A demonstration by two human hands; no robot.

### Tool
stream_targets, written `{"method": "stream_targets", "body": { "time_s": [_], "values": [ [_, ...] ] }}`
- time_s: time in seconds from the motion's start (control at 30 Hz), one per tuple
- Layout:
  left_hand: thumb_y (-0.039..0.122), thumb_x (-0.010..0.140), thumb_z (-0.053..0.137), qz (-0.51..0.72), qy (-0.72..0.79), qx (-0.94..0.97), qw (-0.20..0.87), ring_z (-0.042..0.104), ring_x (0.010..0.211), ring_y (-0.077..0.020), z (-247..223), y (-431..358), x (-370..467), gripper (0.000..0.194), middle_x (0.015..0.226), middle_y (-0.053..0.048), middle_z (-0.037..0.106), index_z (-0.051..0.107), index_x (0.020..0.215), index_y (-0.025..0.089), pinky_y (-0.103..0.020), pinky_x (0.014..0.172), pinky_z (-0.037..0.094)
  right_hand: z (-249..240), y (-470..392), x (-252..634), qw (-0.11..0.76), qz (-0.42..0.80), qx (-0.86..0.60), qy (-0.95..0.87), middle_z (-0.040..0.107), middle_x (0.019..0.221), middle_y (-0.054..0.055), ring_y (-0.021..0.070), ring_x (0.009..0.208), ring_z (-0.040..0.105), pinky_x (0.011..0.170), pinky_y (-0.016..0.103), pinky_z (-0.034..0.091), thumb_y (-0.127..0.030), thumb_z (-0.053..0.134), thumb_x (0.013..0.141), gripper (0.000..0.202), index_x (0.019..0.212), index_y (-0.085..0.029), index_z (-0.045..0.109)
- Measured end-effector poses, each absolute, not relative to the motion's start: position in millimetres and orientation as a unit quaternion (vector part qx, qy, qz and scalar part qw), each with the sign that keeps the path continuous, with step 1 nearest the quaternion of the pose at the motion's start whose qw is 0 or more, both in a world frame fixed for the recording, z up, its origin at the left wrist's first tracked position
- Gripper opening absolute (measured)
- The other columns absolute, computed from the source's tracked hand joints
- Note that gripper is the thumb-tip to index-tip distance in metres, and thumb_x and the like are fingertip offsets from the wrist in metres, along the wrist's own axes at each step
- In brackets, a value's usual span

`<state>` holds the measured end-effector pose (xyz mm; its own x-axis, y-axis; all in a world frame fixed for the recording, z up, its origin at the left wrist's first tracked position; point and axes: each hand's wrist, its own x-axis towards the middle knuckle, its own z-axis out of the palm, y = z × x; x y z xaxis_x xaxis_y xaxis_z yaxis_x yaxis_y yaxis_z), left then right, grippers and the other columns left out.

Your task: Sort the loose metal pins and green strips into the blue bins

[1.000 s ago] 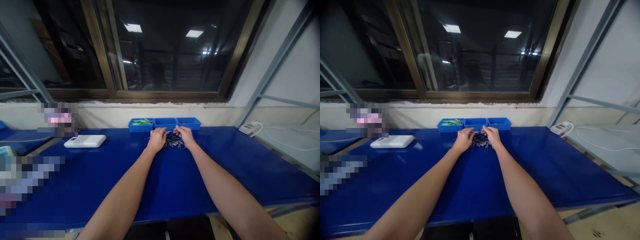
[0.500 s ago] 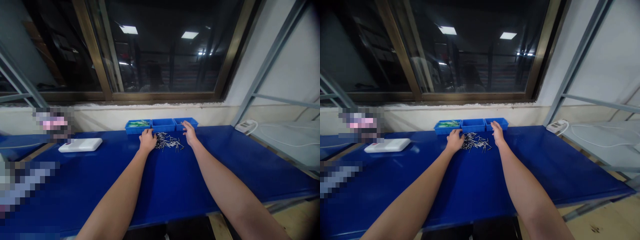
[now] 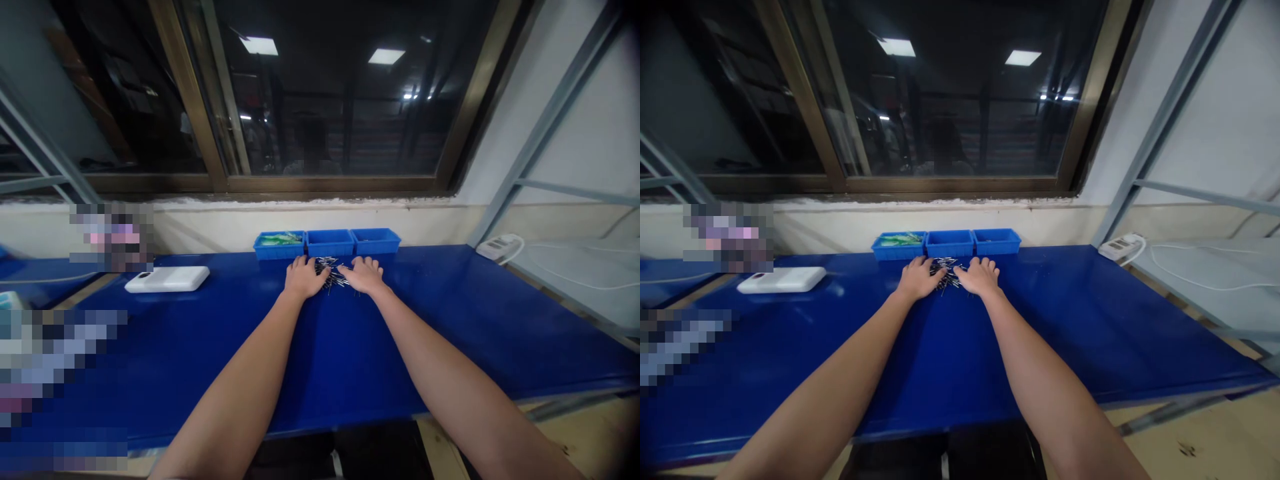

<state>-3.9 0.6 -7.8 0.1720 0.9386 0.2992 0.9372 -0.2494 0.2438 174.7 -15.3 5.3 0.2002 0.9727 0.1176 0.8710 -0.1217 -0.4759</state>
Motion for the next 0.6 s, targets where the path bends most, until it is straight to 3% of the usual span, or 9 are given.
{"method": "stream_targets", "body": {
  "time_s": [0.17, 0.37, 0.6],
  "values": [
    [0.066, 0.084, 0.032, 0.170, 0.604, 0.778, 0.019, 0.032, 0.133, -0.0347, -10.8, 1.3, -2.5, 0.069, 0.142, -0.018, 0.040, 0.047, 0.131, 0.017, -0.049, 0.104, 0.028, 3.4, -18.1, 159.0, 0.199, 0.064, -0.720, -0.662, 0.050, 0.120, 0.020, 0.0351, 0.114, 0.041, 0.093, 0.049, 0.030, -0.063, 0.032, 0.084, 0.063, 0.116, -0.014, 0.056],
    [0.064, 0.086, 0.028, 0.162, 0.584, 0.795, 0.010, 0.041, 0.127, -0.0329, -10.9, 2.3, -1.8, 0.068, 0.136, -0.017, 0.047, 0.051, 0.127, 0.016, -0.047, 0.102, 0.032, 5.0, -5.2, 167.9, 0.229, 0.050, -0.675, -0.700, 0.058, 0.109, 0.013, 0.0294, 0.110, 0.044, 0.092, 0.045, 0.032, -0.056, 0.029, 0.090, 0.050, 0.098, -0.019, 0.062],
    [0.061, 0.087, 0.029, 0.173, 0.575, 0.800, 0.009, 0.044, 0.125, -0.0300, -12.5, 4.1, -2.2, 0.066, 0.133, -0.019, 0.050, 0.052, 0.124, 0.012, -0.040, 0.103, 0.033, 10.6, -8.7, 182.2, 0.252, 0.027, -0.702, -0.666, 0.057, 0.112, 0.013, 0.0296, 0.110, 0.045, 0.092, 0.042, 0.034, -0.058, 0.044, 0.083, 0.049, 0.107, -0.018, 0.059]
  ]
}}
